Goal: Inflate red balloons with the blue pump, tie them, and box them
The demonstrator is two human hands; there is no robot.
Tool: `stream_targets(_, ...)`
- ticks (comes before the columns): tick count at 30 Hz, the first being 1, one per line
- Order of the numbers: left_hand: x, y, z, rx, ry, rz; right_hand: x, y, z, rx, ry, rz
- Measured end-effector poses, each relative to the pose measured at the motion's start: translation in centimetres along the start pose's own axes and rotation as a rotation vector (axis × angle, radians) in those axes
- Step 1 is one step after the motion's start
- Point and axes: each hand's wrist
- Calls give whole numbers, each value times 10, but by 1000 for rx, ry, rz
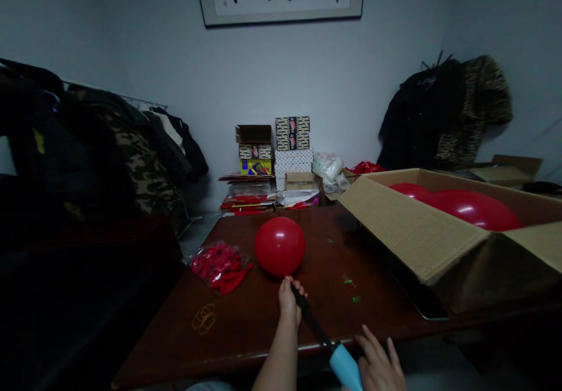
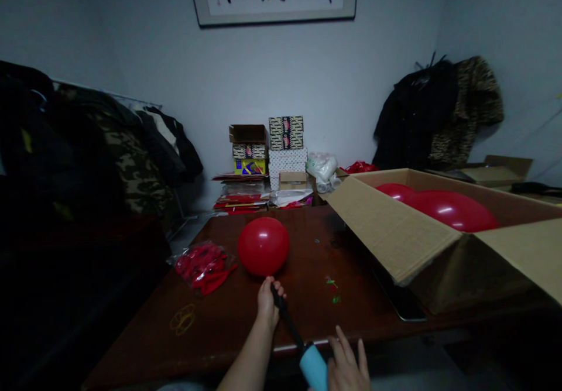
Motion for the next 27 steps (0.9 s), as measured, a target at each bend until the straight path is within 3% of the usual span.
stream_targets(4,-1,-1,-1,3,-9,-3,-13,-13,-19,-10,-67,-62)
stream_targets(16,-2,-5,-5,11,-17,-18,-16,-58,-66,72,76,-49)
stream_targets(22,-1,-6,-2,27,-23,-34,-13,-50,-51,50,44,-44)
stream_targets(27,1,-3,1,18,-14,-24,11,-24,-17,29,71,36)
Point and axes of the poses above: each hand's wrist, its own z-axis away from the middle knuckle, its own x-axis out of the palm, y = z × x, and after that the axes turned 3 degrees about z, right-handed
